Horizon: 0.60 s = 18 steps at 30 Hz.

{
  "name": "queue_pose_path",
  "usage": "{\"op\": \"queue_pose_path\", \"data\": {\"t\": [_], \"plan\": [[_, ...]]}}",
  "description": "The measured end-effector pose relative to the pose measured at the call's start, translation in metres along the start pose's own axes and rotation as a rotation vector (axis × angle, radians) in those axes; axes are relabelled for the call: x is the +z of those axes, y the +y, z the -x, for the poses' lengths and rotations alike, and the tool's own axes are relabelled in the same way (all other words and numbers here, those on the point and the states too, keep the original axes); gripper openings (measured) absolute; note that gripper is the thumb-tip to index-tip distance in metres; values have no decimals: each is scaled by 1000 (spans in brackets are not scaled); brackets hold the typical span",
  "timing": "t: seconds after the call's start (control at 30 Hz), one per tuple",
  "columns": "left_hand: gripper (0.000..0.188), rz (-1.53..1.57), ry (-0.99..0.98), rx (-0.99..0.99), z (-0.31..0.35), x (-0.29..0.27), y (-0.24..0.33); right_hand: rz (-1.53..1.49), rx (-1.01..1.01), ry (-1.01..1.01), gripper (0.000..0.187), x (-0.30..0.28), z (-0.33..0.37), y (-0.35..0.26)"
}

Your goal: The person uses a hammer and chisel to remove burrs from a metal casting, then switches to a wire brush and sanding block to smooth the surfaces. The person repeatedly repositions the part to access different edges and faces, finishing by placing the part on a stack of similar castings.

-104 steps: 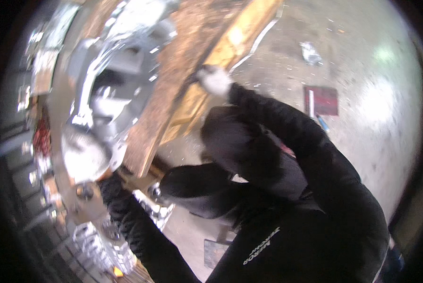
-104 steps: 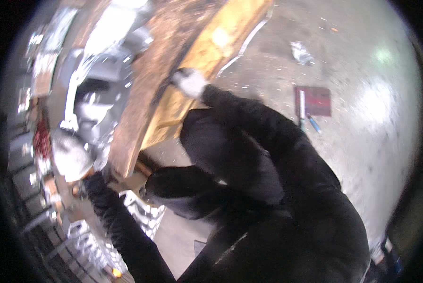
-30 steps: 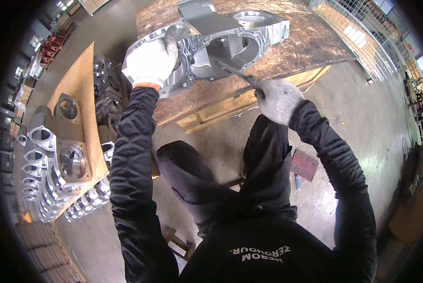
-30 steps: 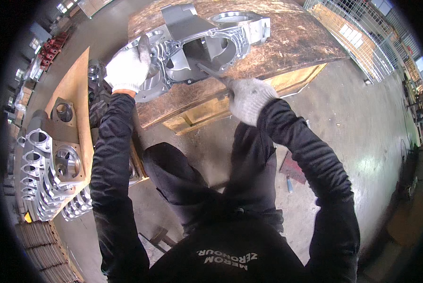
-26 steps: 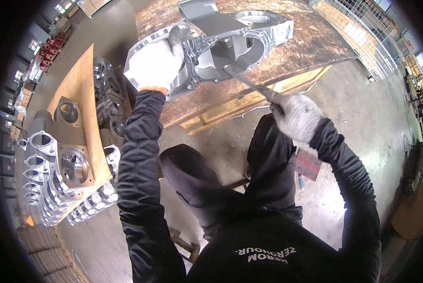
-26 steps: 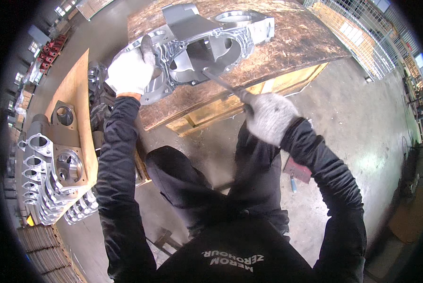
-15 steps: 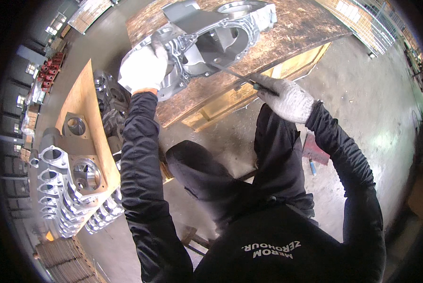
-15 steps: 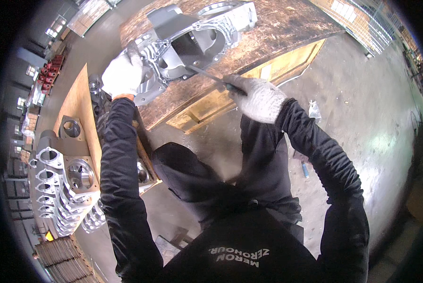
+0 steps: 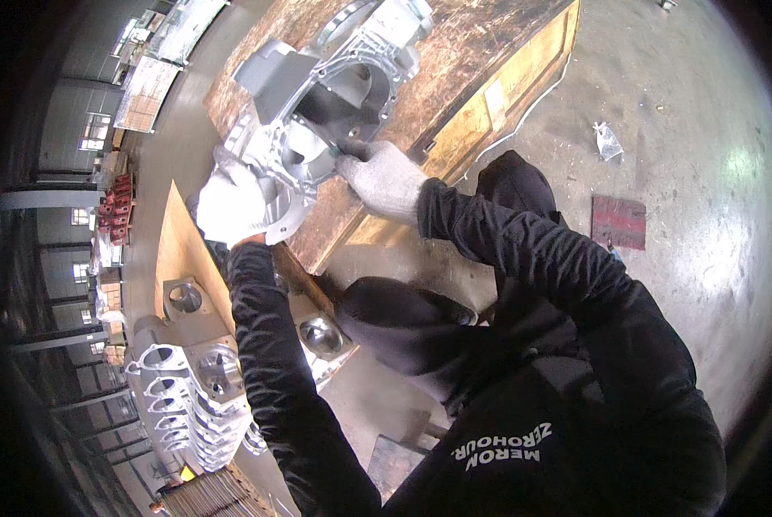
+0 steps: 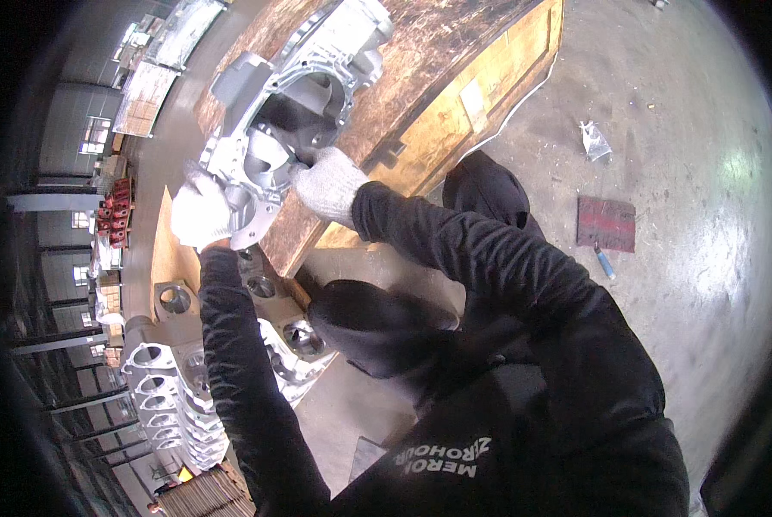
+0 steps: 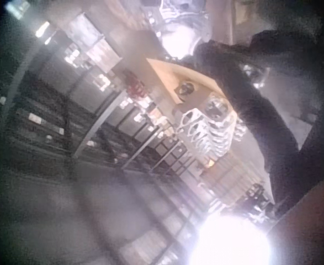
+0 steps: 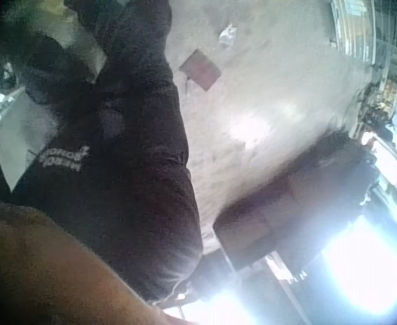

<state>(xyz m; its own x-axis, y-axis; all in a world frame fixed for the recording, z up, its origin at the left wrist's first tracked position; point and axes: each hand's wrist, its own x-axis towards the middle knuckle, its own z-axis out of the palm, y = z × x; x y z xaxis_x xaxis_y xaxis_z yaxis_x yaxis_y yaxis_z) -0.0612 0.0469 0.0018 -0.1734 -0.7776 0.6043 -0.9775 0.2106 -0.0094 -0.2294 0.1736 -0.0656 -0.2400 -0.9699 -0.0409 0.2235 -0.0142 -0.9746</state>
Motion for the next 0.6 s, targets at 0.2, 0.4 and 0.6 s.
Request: {"op": "queue_pose_path", "data": {"t": [0.2, 0.4, 0.6], "plan": [[70, 27, 79, 58, -1, 5, -3, 48, -44, -106, 46, -8, 15, -12], [66, 33, 83, 46, -3, 5, -7, 226, -189, -66, 53, -19, 51, 5], [68, -65, 57, 70, -10, 14, -23, 222, -122, -68, 49, -17, 5, 7]]}}
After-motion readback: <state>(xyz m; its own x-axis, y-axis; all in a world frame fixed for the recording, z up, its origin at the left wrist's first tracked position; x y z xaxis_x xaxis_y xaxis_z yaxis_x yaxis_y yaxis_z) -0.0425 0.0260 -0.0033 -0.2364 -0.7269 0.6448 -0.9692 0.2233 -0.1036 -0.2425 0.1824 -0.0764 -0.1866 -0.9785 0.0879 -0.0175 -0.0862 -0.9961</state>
